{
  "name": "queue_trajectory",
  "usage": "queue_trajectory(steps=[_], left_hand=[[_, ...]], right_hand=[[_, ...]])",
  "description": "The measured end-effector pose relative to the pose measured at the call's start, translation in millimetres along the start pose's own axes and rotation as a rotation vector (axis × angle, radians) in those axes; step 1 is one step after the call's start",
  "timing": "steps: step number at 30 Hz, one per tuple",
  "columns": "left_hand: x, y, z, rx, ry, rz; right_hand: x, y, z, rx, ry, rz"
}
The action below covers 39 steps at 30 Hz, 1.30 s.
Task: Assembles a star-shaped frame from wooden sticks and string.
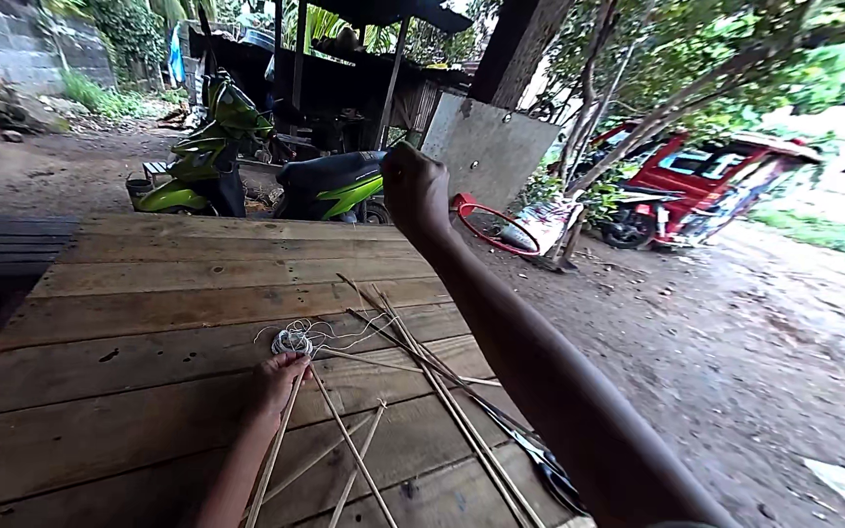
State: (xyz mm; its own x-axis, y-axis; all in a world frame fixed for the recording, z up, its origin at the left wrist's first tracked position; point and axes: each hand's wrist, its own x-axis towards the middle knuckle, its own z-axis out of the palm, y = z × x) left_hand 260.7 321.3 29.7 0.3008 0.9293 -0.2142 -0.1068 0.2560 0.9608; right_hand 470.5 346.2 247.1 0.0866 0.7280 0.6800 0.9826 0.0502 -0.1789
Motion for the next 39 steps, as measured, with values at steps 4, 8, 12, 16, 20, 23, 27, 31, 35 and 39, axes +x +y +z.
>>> queue_trajectory(steps=[4,8,12,16,20,23,27,31,35,39], left_hand=[[-3,4,2,0.04,-0.019,0.005],[-8,3,7,0.06,-0.012,0.066],[-7,2,9,0.058,-0.057,0.141],[-6,1,7,-0.007,-0.133,0.168],[-5,-1,8,-0.048,-0.14,0.193],[-4,-2,7,-0.059,-0.142,0.2],[-6,-1,8,-0.134,-0.16,0.165],[-8,-2,9,-0.14,-0.262,0.172],[-8,-3,10,-0.074,-0.265,0.223],[-6,-5,10,-0.039,-0.229,0.259]], right_hand=[[-58,-20,40,-0.21,-0.593,0.15],[-126,-19,91,-0.017,-0.932,0.215],[-153,-12,97,0.399,-0.877,0.235],[-159,-13,89,0.538,-0.858,0.253],[-157,-7,88,0.449,-0.86,0.212],[-154,-13,83,0.344,-0.889,0.166],[-151,-19,72,0.37,-0.832,0.107],[-148,-17,67,0.404,-0.794,0.071],[-148,-16,59,0.343,-0.791,0.055],[-147,-18,50,0.248,-0.801,0.057]])
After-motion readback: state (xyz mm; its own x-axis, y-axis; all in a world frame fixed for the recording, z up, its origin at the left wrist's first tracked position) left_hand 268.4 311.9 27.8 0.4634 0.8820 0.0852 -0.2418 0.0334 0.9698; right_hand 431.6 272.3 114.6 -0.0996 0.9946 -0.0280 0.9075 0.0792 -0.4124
